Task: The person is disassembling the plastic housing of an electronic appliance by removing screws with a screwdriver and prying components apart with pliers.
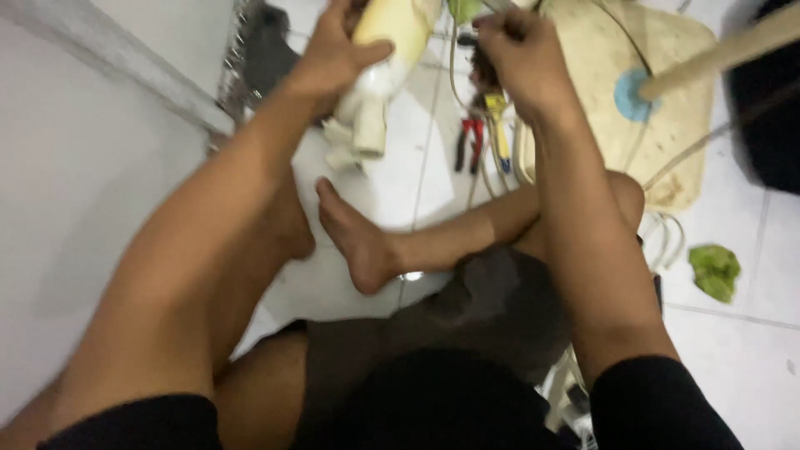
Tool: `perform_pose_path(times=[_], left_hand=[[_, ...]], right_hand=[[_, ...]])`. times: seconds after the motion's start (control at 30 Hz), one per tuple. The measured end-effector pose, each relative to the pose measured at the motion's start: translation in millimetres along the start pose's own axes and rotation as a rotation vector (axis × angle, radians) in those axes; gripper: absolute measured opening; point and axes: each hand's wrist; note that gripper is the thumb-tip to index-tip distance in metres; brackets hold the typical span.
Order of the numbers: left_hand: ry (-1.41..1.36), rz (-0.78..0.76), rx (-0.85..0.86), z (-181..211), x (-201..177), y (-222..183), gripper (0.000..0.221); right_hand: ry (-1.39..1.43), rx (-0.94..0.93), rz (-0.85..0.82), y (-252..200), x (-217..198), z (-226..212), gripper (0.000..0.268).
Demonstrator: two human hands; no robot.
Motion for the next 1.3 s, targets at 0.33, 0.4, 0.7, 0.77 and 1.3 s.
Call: perform_pose_path(times=[0.33,0.4,0.7,0.77,1.3], left_hand=[[-0.061,0.030,-0.263,-88.9,-51.3,16.3,0.093],[-0.043,0.040,-0.294,-95.0,-54.4,20.5,0.093],[0.337,0.079,-0.636,-103.5,-49.8,14.6,0.090],[0.396,0.106,-0.685,-103.0,-43.3,14.4,0.090],[0.797,0.252,-0.661,-69.7,46.6,4.3,0.088]], right_hand=[[-0.266,-0.118,-0.131,82.8,56.0,62.3,0.046],[-0.323,-0.047,-0.162,92.8,64.3,72.3,0.046],[-0.519,0.245,-0.424,90.3,84.0,60.8,0.037],[-0.510,0.239,-0.447,90.1,84.7,74.0,0.037],[-0.524,0.190,-0.368,78.1,76.4,110.5,0.034]])
Point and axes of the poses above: each hand's wrist, its own y-axis towards the middle knuckle, its own x-axis out of the palm, z = x × y, and after that the axes turned 8 degrees about z, right-handed
